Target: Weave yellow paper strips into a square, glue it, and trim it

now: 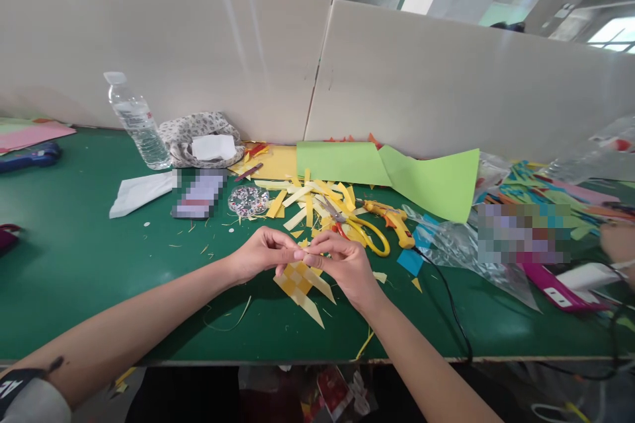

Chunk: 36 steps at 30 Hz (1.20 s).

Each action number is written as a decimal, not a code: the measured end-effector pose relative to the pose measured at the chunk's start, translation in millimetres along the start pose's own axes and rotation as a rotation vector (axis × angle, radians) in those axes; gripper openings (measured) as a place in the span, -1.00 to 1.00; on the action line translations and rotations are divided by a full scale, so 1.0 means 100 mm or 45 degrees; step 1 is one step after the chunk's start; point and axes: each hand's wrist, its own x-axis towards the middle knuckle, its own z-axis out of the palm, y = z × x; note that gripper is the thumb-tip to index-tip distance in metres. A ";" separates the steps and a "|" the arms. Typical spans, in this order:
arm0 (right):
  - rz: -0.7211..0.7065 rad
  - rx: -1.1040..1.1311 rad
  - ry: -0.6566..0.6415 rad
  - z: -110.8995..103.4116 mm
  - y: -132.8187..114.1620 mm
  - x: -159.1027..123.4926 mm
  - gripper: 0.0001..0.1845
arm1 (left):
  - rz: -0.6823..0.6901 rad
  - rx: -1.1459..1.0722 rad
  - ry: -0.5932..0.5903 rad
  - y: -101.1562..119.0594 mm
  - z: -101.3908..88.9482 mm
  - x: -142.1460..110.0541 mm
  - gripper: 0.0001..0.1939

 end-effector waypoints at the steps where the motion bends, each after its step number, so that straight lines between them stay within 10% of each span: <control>1: -0.005 -0.010 0.000 0.00 0.00 0.00 -0.89 | 0.003 0.008 0.002 0.00 0.00 0.00 -0.82; 36: -0.298 -0.426 0.104 -0.03 0.01 -0.05 -0.99 | 0.020 0.232 0.026 0.03 0.03 0.00 -0.74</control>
